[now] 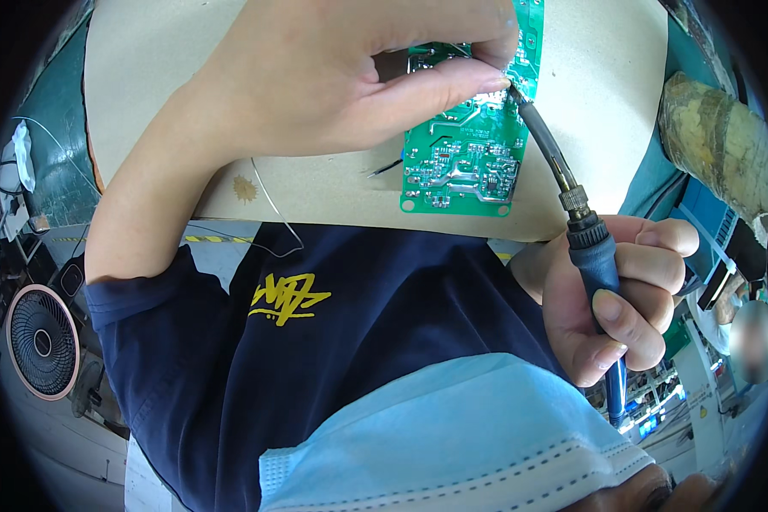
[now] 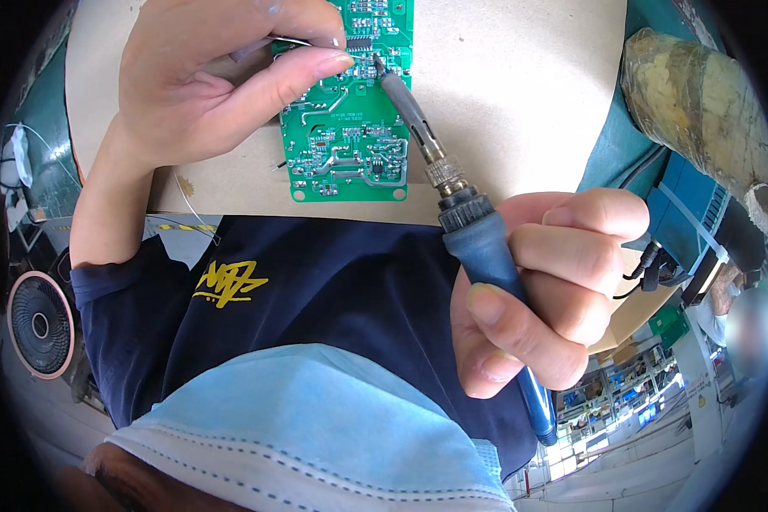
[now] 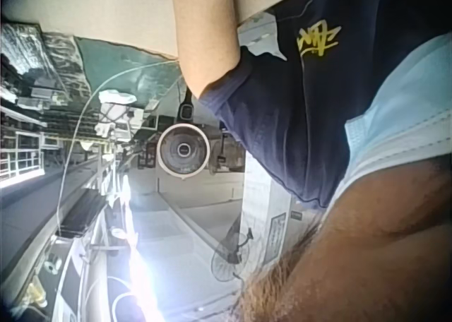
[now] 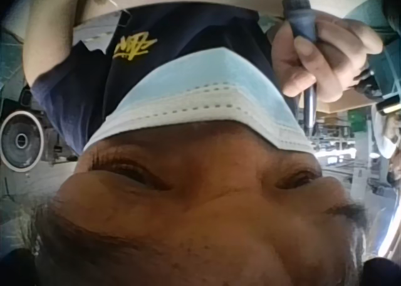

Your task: Soldering electronic components onto a printed circuit board at a workbench.

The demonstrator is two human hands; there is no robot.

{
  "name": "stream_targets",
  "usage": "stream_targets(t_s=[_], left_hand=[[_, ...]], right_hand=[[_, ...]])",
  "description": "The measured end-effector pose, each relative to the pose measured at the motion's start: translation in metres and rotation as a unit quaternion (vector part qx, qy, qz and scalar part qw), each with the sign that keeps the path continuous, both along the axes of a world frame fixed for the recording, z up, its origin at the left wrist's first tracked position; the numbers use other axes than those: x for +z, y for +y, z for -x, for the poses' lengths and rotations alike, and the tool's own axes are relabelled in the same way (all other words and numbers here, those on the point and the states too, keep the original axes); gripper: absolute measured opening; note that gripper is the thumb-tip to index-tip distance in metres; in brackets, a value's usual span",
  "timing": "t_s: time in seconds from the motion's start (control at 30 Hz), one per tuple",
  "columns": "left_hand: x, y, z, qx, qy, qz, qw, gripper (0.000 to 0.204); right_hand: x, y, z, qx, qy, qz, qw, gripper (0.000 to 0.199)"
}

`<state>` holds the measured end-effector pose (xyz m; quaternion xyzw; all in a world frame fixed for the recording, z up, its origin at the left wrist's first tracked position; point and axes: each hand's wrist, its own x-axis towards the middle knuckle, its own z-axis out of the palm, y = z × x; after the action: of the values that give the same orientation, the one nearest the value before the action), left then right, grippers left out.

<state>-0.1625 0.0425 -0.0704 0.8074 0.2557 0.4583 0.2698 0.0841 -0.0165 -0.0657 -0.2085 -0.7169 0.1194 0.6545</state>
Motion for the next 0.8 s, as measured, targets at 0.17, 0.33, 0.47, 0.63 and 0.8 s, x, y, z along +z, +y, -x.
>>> stream_targets(t_s=[0.17,0.33,0.47,0.63,0.8], left_hand=[[-0.001,0.002,0.000,-0.002,-0.006,-0.006,1.000,0.011],[-0.002,0.000,0.003,-0.009,0.013,-0.001,1.000,0.011],[-0.003,0.001,0.004,-0.003,0.001,0.010,1.000,0.011],[-0.004,0.003,0.005,0.002,0.015,-0.012,1.000,0.011],[-0.004,0.001,0.002,0.006,0.007,-0.031,0.999,0.011]], right_hand=[[0.002,0.001,-0.004,-0.016,-0.039,0.003,0.999,0.034],[0.001,-0.001,-0.002,-0.001,-0.020,-0.004,1.000,0.027],[0.001,-0.002,-0.007,-0.022,-0.039,0.005,0.999,0.032],[0.002,-0.003,-0.012,-0.022,-0.033,0.013,0.999,0.031],[0.000,-0.002,-0.005,-0.021,0.009,0.010,1.000,0.026]])
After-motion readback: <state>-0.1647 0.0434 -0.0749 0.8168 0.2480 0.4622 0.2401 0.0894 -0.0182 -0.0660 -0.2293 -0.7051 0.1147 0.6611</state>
